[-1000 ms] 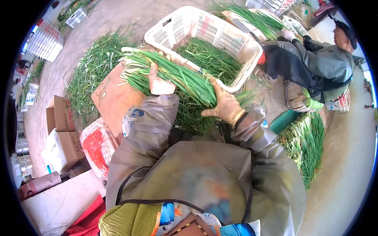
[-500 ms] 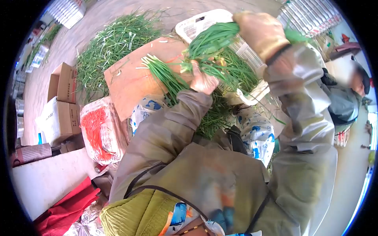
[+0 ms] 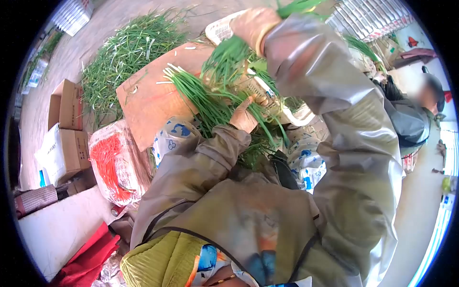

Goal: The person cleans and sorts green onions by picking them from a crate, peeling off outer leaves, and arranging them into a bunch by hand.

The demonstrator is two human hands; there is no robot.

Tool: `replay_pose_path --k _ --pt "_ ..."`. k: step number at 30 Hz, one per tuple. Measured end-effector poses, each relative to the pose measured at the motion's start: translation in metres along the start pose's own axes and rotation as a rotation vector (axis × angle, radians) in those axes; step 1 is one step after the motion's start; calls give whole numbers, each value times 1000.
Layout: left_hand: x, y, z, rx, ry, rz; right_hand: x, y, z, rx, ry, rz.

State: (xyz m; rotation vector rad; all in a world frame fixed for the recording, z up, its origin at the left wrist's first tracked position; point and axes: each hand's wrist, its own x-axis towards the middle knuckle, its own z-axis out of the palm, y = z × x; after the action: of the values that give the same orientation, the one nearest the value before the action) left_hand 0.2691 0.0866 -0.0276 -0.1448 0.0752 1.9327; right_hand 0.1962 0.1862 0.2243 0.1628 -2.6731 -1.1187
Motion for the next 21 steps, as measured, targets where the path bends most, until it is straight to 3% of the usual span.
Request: replay_pose_path --k 4,9,10,13,15,18,21 --pt "-1 -14 -32 132 14 -115 -12 29 -27 61 58 65" --pt "-32 -24 -7 167 -70 -315 -45 42 -30 34 -137 140" --pt "-42 -26 0 178 24 -335 -54 43 -28 33 -185 158" --pt "-46 -34 -42 300 -76 -479 -77 42 -31 40 -272 195" --pt "-65 -40 -23 437 57 -491 -88 41 -32 50 -330 213" --pt "-73 -40 -10 418 -27 -396 -103 39 -32 68 -392 242" --pt "-79 -45 -9 452 -37 -494 -115 32 -34 90 -429 253"
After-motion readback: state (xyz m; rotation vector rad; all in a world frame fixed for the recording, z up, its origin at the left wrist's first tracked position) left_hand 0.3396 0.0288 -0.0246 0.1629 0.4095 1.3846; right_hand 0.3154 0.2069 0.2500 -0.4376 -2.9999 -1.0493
